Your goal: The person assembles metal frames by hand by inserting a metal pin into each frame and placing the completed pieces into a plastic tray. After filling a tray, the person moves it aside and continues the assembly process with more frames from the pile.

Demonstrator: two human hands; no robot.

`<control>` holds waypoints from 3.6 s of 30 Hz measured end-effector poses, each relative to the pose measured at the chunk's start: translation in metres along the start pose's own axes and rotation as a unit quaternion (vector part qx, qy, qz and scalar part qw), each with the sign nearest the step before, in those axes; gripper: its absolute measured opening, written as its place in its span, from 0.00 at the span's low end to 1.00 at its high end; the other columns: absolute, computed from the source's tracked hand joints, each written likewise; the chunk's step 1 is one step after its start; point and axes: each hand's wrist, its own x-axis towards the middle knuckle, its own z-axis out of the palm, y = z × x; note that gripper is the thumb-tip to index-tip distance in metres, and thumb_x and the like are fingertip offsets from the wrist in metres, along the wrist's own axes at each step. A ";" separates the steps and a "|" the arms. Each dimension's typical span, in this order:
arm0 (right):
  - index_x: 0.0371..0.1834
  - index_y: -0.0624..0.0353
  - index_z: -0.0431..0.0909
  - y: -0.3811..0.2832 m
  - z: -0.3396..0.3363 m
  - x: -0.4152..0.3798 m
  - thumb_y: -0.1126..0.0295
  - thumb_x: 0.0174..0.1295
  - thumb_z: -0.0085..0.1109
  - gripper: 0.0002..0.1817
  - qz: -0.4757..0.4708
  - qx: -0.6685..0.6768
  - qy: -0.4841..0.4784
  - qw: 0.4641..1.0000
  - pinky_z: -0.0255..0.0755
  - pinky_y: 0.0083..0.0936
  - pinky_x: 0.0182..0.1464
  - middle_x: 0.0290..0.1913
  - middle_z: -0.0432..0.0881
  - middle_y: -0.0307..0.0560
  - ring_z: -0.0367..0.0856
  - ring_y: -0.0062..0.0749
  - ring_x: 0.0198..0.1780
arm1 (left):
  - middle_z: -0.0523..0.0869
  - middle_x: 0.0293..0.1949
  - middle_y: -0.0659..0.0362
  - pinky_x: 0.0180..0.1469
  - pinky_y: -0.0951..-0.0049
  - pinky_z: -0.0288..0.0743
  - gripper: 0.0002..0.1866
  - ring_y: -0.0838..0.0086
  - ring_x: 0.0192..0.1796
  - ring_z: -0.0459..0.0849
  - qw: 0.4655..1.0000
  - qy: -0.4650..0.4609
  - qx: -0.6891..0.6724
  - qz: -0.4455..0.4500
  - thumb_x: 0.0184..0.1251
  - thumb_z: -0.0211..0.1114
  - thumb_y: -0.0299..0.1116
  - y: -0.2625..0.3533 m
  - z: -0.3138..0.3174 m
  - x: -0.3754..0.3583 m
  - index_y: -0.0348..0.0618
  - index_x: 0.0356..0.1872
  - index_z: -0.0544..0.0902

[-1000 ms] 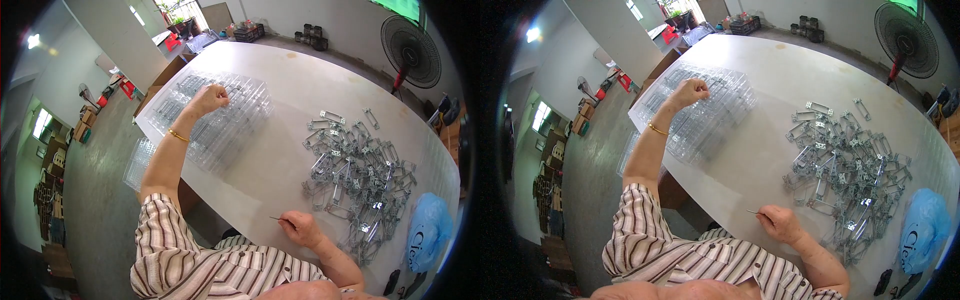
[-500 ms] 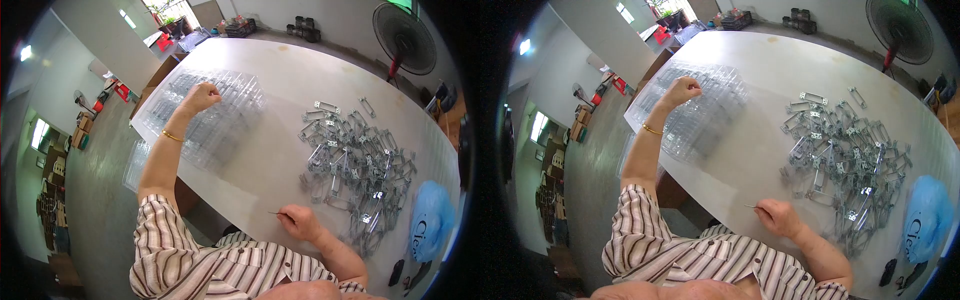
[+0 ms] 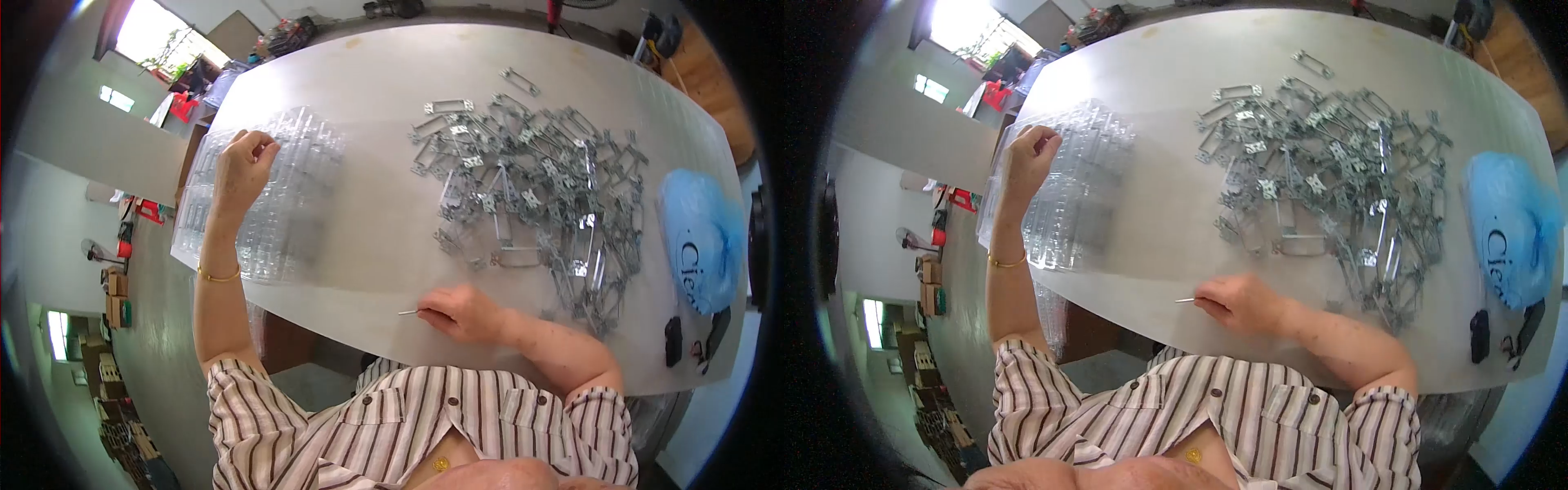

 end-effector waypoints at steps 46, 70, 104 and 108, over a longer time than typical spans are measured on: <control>0.39 0.59 0.77 0.002 0.010 0.000 0.65 0.67 0.58 0.08 -0.095 -0.136 -0.113 0.980 0.79 0.48 0.43 0.34 0.81 0.51 0.86 0.51 0.40 | 0.84 0.43 0.52 0.56 0.58 0.75 0.06 0.55 0.53 0.82 0.935 -0.110 -0.111 0.317 0.67 0.64 0.29 0.277 0.224 0.047 0.40 0.41 0.84; 0.37 0.57 0.75 -0.009 0.019 0.006 0.65 0.66 0.60 0.08 -0.083 -0.123 -0.089 0.985 0.78 0.46 0.39 0.33 0.79 0.50 0.83 0.50 0.38 | 0.85 0.39 0.56 0.58 0.60 0.74 0.10 0.61 0.48 0.84 0.907 0.031 -0.063 0.416 0.58 0.63 0.23 0.280 0.218 0.052 0.43 0.41 0.83; 0.39 0.58 0.78 -0.029 0.002 0.003 0.72 0.66 0.64 0.04 0.040 0.002 0.009 0.999 0.73 0.35 0.29 0.27 0.78 0.48 0.79 0.40 0.25 | 0.74 0.22 0.65 0.22 0.79 0.62 0.19 0.82 0.20 0.69 0.548 -0.338 -0.755 -0.122 0.81 0.59 0.46 0.130 0.158 -0.068 0.38 0.51 0.80; 0.38 0.61 0.77 -0.042 -0.014 0.010 0.73 0.69 0.61 0.04 0.079 0.023 0.100 0.992 0.71 0.28 0.26 0.25 0.77 0.44 0.77 0.29 0.22 | 0.74 0.20 0.64 0.23 0.79 0.63 0.26 0.81 0.19 0.69 0.528 -0.366 -0.760 -0.094 0.83 0.51 0.53 0.121 0.165 -0.082 0.36 0.51 0.80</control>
